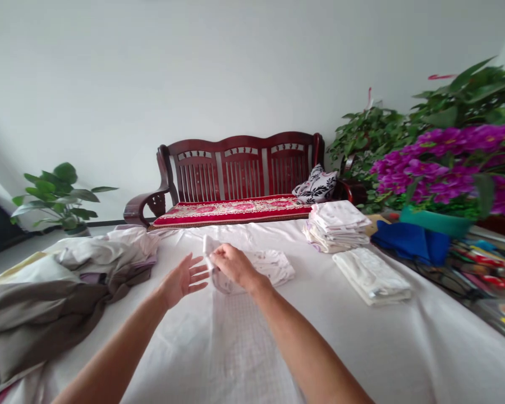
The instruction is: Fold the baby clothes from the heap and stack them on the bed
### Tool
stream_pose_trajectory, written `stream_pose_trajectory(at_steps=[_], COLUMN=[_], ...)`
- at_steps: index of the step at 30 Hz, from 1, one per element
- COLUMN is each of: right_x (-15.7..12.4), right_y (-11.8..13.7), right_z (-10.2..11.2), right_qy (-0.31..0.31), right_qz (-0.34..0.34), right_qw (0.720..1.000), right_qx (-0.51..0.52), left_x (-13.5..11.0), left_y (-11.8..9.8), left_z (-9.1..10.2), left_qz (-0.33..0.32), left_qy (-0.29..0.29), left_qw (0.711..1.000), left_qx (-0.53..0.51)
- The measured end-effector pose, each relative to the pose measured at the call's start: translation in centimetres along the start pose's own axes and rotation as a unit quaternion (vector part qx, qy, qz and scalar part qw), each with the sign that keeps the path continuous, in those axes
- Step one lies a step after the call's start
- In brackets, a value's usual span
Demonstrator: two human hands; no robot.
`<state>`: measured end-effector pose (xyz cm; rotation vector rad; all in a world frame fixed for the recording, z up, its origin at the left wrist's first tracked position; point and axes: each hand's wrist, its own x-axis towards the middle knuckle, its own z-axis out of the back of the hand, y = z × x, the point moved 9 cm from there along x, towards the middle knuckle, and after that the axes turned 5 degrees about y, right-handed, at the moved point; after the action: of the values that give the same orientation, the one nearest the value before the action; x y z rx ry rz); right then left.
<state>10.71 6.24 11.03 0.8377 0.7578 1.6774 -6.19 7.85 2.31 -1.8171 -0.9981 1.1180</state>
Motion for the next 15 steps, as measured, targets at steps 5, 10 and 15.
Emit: stream_pose_trajectory(at_steps=[5, 10, 15], right_x=[0.4, -1.2, -2.2], right_y=[-2.8, -9.3, -10.6], right_z=[-1.0, 0.8, -0.1], right_qy=[-0.018, -0.080, -0.085], right_qz=[-0.010, -0.095, -0.053], right_qw=[1.000, 0.985, 0.983], right_qx=[0.001, -0.122, -0.156], left_x=[0.2, -1.2, -2.3], left_y=[0.5, -2.5, -1.6], left_z=[5.8, 6.0, -3.7], left_qz=[-0.014, -0.197, -0.275], left_qy=[-0.122, -0.218, -0.120], left_qw=[0.988, 0.879, 0.726], left_qx=[0.097, 0.375, 0.619])
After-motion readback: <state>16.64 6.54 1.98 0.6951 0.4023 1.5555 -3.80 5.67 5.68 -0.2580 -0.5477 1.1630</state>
